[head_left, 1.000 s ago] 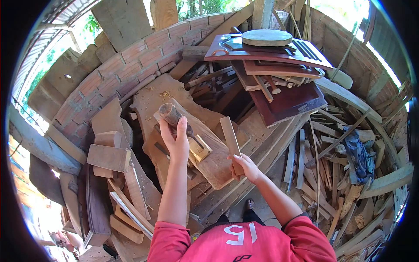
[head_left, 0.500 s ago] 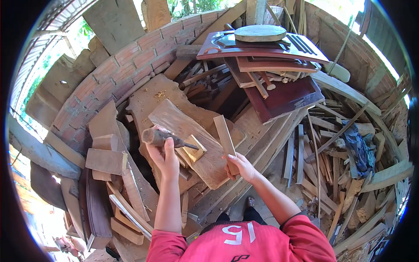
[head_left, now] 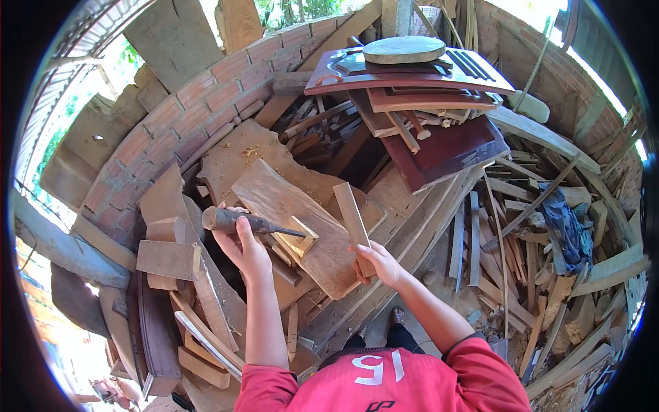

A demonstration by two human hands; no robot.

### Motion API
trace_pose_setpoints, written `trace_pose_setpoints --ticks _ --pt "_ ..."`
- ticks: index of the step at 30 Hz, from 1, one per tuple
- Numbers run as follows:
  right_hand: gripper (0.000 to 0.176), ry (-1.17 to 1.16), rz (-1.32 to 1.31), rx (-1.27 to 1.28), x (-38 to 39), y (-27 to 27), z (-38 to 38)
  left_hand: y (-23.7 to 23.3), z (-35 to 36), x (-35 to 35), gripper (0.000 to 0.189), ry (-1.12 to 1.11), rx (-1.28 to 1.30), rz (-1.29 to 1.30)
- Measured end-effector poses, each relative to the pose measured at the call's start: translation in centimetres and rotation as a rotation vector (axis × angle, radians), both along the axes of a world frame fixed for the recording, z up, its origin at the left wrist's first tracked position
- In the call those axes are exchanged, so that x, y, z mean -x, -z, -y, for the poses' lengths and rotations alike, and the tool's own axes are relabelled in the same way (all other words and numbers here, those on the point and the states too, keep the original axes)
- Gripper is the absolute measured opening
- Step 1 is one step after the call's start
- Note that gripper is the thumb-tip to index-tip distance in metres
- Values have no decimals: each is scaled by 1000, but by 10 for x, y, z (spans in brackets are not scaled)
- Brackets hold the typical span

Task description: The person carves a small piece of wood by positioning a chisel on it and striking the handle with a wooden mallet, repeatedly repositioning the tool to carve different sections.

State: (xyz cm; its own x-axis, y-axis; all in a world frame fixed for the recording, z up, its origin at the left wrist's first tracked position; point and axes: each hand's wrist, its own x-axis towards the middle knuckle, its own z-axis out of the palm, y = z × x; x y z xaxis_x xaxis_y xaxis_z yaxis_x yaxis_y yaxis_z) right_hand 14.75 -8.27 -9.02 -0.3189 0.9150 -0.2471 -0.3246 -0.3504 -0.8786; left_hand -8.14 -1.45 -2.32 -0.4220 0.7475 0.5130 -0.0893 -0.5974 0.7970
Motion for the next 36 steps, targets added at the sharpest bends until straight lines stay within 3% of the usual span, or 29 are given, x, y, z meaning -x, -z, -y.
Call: trace_pose_setpoints --ticks 11,17,20,25,27,30,35,36 --pt "37 -8 61 8 -1 0 0 -4 4 -6 44 -6 -4 110" --pt "36 -7 70 1 0 -2 0 -2 1 -4 40 -8 24 -9" --pt "36 -9 71 4 0 -3 0 -3 -8 -13 38 -184 -7 -136" --pt "35 -10 71 -12 1 -5 0 -13 -19 -26 38 13 3 -304" --pt "35 -11 70 -8 2 -8 1 -10 -30 -32 33 -59 -23 -355" --pt "34 -5 75 -6 1 -10 2 -13 -30 -42 31 116 -25 -205" --pt "36 -51 75 63 -5 -16 -5 -7 -37 -40 31 24 1 -306" --pt "42 -54 304 -51 -9 -17 -9 -8 -39 -40 30 22 10 -348"
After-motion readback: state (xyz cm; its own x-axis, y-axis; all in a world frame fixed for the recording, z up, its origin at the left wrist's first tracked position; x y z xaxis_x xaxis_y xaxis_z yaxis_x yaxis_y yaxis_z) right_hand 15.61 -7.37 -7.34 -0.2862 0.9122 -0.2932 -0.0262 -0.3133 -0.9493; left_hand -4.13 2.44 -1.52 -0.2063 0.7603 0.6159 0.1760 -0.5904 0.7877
